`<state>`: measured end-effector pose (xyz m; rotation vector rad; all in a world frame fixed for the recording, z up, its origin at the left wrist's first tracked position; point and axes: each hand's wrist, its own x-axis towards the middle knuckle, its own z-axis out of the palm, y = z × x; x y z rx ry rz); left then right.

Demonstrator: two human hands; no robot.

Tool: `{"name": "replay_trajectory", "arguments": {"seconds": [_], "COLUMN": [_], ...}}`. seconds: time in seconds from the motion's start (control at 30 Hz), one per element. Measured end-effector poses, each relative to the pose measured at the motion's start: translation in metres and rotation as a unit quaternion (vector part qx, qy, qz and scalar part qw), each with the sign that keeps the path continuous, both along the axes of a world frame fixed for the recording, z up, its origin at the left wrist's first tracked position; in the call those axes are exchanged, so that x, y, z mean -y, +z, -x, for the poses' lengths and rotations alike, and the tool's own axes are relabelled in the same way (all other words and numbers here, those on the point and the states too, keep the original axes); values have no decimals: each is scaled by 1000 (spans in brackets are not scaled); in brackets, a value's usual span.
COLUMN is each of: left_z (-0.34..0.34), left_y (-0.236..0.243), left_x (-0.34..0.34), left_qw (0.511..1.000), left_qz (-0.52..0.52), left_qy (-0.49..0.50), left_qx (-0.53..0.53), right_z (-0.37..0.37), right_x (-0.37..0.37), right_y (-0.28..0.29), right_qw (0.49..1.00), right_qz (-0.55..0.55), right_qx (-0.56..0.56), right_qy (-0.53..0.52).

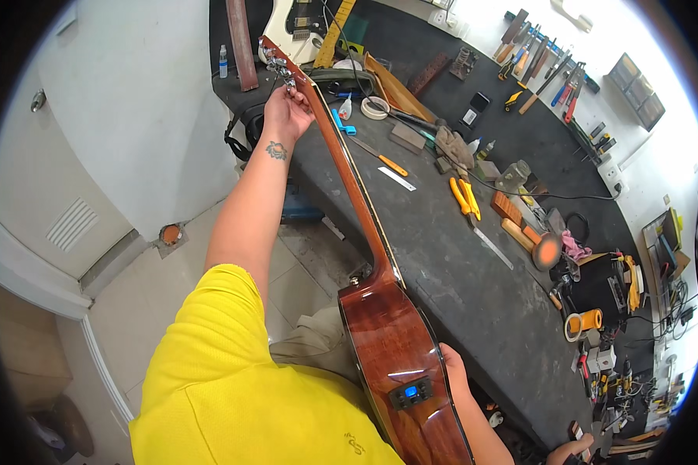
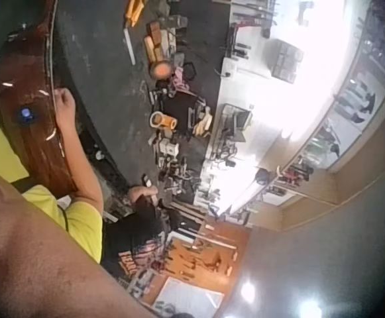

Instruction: The person turns the tuning pegs on the guitar headstock while plucking the strings and then plays chords by pressing on the fretboard and strumming.

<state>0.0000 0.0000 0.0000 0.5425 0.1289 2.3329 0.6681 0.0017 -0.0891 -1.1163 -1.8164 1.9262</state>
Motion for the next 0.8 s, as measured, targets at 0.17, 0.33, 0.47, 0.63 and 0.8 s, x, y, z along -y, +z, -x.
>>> {"name": "replay_trajectory", "arguments": {"seconds": [0.17, 0.33, 0.47, 0.63, 0.8], "left_z": [-51, -47, -51, -47, -34], "left_y": [27, 21, 23, 23, 14], "left_x": [21, 21, 22, 24, 25], "left_qw": [954, 858, 799, 814, 844], "left_qz": [154, 272, 348, 342, 313], "left_qy": [254, 410, 456, 438, 406], "left_qx": [-29, -145, -181, -171, -162], "right_z": [5, 5, 9, 7, 7], "right_x": [4, 5, 7, 5, 5], "right_y": [19, 18, 29, 21, 19], "right_qw": [999, 999, 999, 999, 999], "right_qz": [-25, -32, -15, -18, -13], "right_qx": [37, 33, 42, 30, 29], "right_qy": [19, 25, 20, 23, 16]}}
